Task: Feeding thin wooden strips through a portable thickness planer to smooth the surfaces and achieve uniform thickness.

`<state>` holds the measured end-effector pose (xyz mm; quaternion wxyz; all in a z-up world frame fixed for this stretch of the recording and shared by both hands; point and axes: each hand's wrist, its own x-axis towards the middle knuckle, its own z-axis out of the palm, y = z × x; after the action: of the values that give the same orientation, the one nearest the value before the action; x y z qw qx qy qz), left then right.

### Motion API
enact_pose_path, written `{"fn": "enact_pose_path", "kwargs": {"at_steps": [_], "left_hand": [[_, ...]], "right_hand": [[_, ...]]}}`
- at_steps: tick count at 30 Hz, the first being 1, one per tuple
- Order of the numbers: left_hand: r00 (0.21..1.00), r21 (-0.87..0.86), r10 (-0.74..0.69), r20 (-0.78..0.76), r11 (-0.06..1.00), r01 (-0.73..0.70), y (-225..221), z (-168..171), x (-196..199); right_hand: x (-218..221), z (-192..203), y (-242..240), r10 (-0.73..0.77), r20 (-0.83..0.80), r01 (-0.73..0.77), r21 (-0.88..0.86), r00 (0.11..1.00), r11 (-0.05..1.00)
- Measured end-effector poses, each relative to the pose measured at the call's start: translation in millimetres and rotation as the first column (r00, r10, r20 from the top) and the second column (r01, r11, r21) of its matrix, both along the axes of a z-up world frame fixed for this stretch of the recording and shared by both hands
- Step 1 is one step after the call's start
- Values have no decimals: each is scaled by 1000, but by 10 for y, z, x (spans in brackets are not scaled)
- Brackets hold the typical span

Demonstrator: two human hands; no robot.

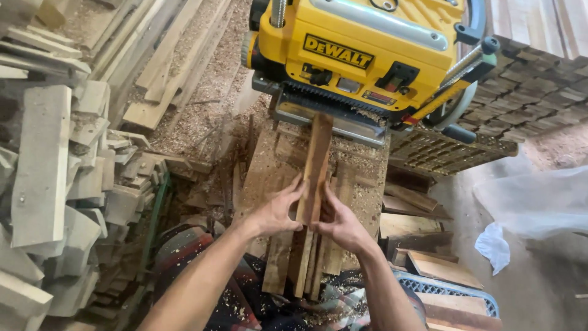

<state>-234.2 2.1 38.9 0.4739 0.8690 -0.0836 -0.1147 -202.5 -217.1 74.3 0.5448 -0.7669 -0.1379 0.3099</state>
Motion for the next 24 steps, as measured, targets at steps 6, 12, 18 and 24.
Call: {"fn": "enact_pose_path", "kwargs": {"at_steps": [6,12,18,24], "left_hand": [[997,-11,-65,-39,998,65,-76,-228,-47],[998,-14,-68,-7,998,68,16,-249,-18],[998,40,-68,4,997,68,69,12,217],[992,110,-119,-33,986,122,182,140,466]], "right_hand": [[21,-249,-67,236,338,-143,-277,911,950],[13,-171,-15,311,354,-190,-338,882,922],[281,-332,79,400,505,-108,-511,765,853],[528,-544,140,484,539,-19,-655,690,756]]}}
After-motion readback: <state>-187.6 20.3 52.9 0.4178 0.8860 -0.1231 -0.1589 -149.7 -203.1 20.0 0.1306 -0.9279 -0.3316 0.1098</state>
